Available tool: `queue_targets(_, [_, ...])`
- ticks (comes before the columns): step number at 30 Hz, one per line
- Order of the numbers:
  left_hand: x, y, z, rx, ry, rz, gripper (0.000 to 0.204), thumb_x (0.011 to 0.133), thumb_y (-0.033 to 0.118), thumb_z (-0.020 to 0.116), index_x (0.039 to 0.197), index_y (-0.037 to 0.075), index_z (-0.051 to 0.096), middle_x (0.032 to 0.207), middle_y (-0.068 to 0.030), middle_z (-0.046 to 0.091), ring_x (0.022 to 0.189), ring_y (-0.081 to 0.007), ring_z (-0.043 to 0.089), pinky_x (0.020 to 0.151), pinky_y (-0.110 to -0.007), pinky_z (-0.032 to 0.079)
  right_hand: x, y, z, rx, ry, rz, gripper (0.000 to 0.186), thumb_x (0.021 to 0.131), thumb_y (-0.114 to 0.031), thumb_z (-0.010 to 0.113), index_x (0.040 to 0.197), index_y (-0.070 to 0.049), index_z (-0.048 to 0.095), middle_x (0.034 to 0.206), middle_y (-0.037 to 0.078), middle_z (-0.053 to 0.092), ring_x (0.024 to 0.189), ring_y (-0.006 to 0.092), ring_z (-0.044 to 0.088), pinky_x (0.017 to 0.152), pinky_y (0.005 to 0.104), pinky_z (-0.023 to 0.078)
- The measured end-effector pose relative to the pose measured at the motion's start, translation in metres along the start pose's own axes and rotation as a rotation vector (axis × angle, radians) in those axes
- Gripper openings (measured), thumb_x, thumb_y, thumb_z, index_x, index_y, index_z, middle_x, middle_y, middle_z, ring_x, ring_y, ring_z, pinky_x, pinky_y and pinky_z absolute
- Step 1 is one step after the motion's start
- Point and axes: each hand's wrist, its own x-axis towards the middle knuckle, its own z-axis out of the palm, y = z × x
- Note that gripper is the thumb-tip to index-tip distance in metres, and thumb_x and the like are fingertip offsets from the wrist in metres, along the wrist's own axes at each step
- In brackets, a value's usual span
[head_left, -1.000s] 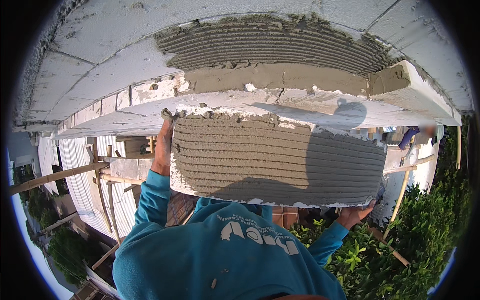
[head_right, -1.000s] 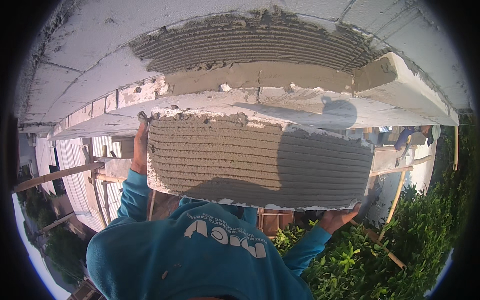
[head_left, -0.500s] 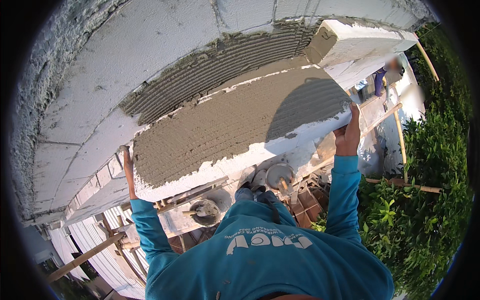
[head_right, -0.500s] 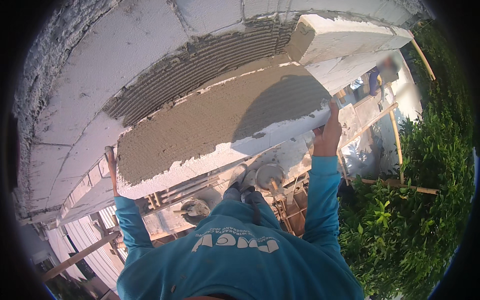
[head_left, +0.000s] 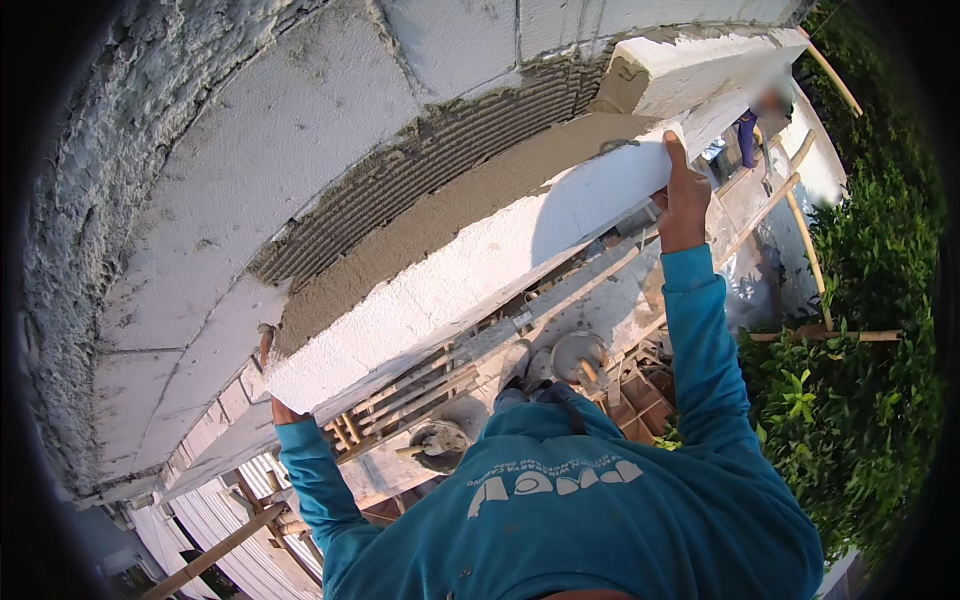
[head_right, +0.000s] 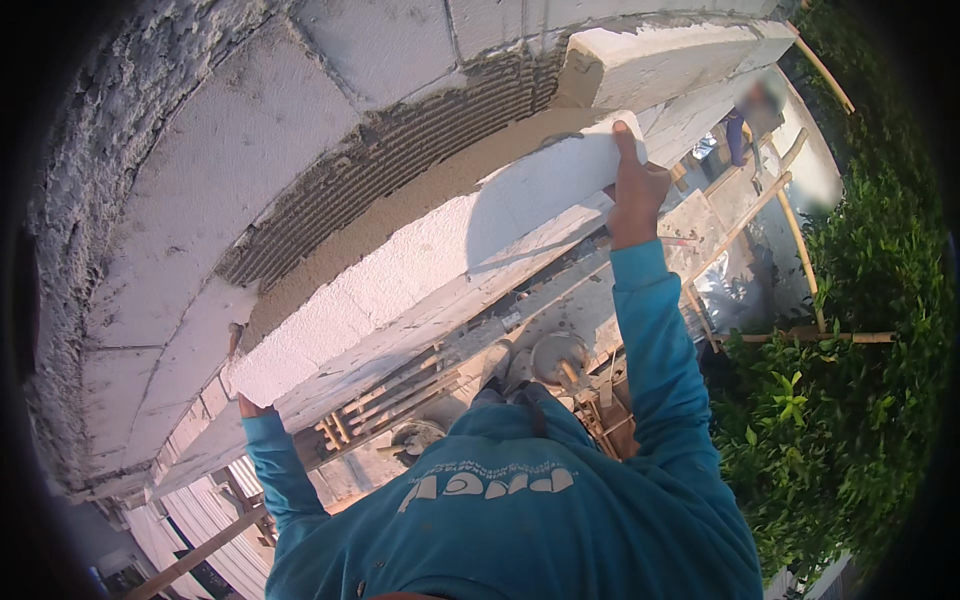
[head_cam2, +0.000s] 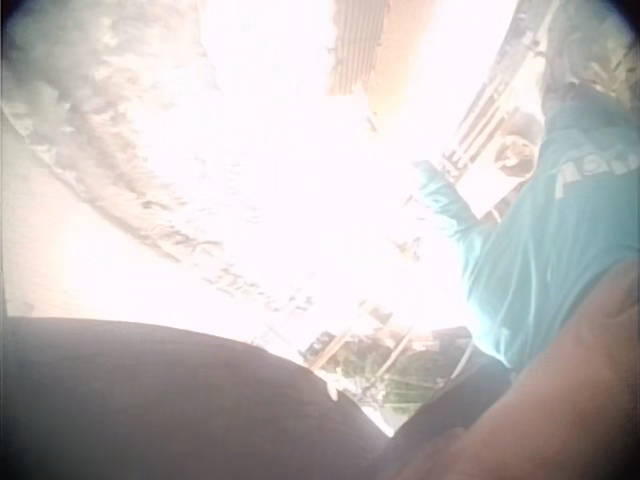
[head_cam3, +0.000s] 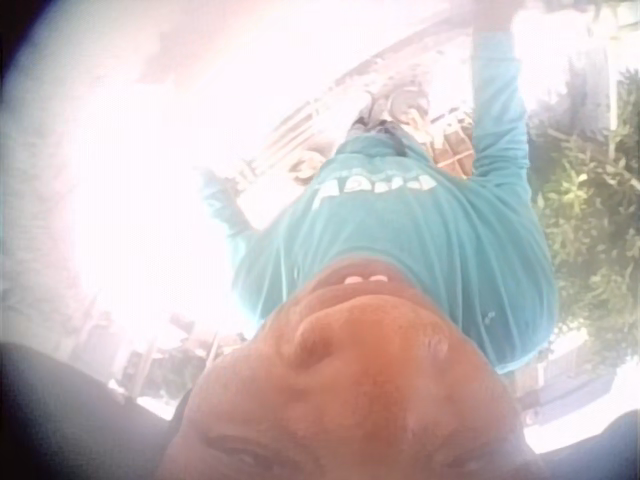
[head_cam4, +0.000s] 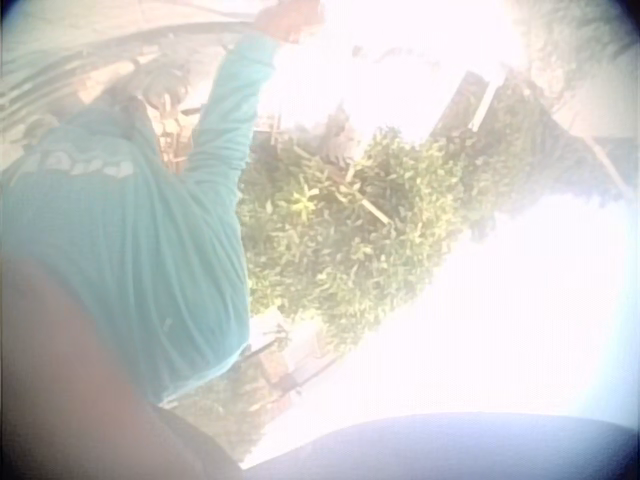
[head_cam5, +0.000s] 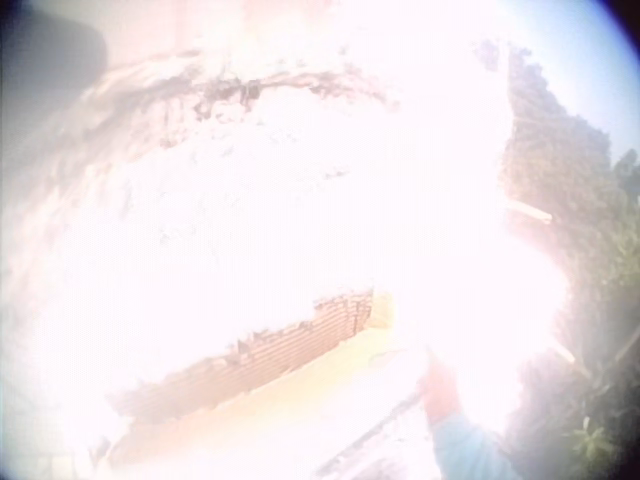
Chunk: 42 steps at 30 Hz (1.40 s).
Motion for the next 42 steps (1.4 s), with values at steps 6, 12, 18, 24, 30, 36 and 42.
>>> queue_targets(6, [0.004,0.016,0.041,0.112,-0.01,0.11,0.068,0.096,0.048,0.044,0.142,0.0,0.032,0.14,-0.0229,0.042,0.126,-0.041,0.046,0.099,-0.054,0.047,-0.01,0.005,0.049,0.087,-0.027,-0.315,0.054,0.082,-0.025,0.076,0.116,0.004,0.045,0.107,0.013,0.049,0.087,0.0174,0.059,0.062,0.0286,0.058])
queue_targets(12, [0.004,0.038,0.073,0.224,0.17,0.094,0.062,0.097,0.042,0.042,0.142,0.0,0.032,0.142,-0.0261,0.038,0.126,-0.0462,0.044,0.093,-0.062,0.05,-0.044,0.055,0.095,-0.115,-0.101,-0.791,0.048,0.088,-0.021,0.067,0.13,-0.006,0.05,0.138,0.019,0.036,0.127,0.0316,0.038,0.101,0.0443,0.041])
queue_targets(18, [0.006,0.033,0.078,0.413,0.268,0.092,0.069,0.093,0.05,0.047,0.142,0.004,0.033,0.14,-0.025,0.039,0.124,-0.0453,0.046,0.089,-0.06,0.053,-0.048,0.102,0.099,-0.138,-0.134,-0.821,0.077,0.092,-0.043,0.057,0.149,-0.007,0.02,0.153,0.024,0.014,0.143,0.0421,0.014,0.11,0.0568,0.028])
queue_targets(24, [0.011,0.03,0.09,0.441,0.252,0.104,0.076,0.089,0.054,0.051,0.143,0.004,0.032,0.138,-0.0257,0.041,0.122,-0.0467,0.048,0.084,-0.06,0.055,-0.023,0.14,0.124,-0.033,-0.1,-0.855,0.086,0.091,-0.061,0.042,0.152,-0.007,0.014,0.155,0.026,0.005,0.144,0.0481,0.001,0.112,0.0644,0.011])
queue_targets(30, [0.01,0.026,0.071,0.407,0.351,0.158,0.073,0.091,0.051,0.05,0.141,0.002,0.034,0.136,-0.0273,0.042,0.107,-0.0491,0.057,0.074,-0.059,0.059,-0.022,0.125,0.147,0.066,0.055,-0.873,0.087,0.093,-0.064,0.033,0.152,-0.004,0.011,0.156,0.024,0.007,0.145,0.0418,0.005,0.115,0.0587,0.012])
queue_targets(36, [0.007,-0.001,0.025,0.488,0.284,0.38,0.06,0.097,0.045,0.044,0.128,-0.006,0.045,0.107,-0.0263,0.064,0.083,-0.0452,0.068,0.067,-0.049,0.062,-0.03,0.122,0.141,-0.148,0.062,-0.867,0.089,0.092,-0.069,0.019,0.151,-0.003,0.009,0.155,0.023,0.009,0.143,0.0392,0.016,0.116,0.0528,0.024])
queue_targets(42, [-0.002,-0.019,0.006,0.524,0.695,0.406,0.067,0.098,0.055,0.033,0.125,-0.004,0.047,0.116,-0.0242,0.06,0.084,-0.0353,0.069,0.065,-0.039,0.059,-0.027,0.121,0.146,-0.242,0.135,-0.875,0.083,0.094,-0.065,0.009,0.15,-0.004,0.014,0.148,0.025,0.021,0.137,0.0411,0.029,0.114,0.0529,0.032])
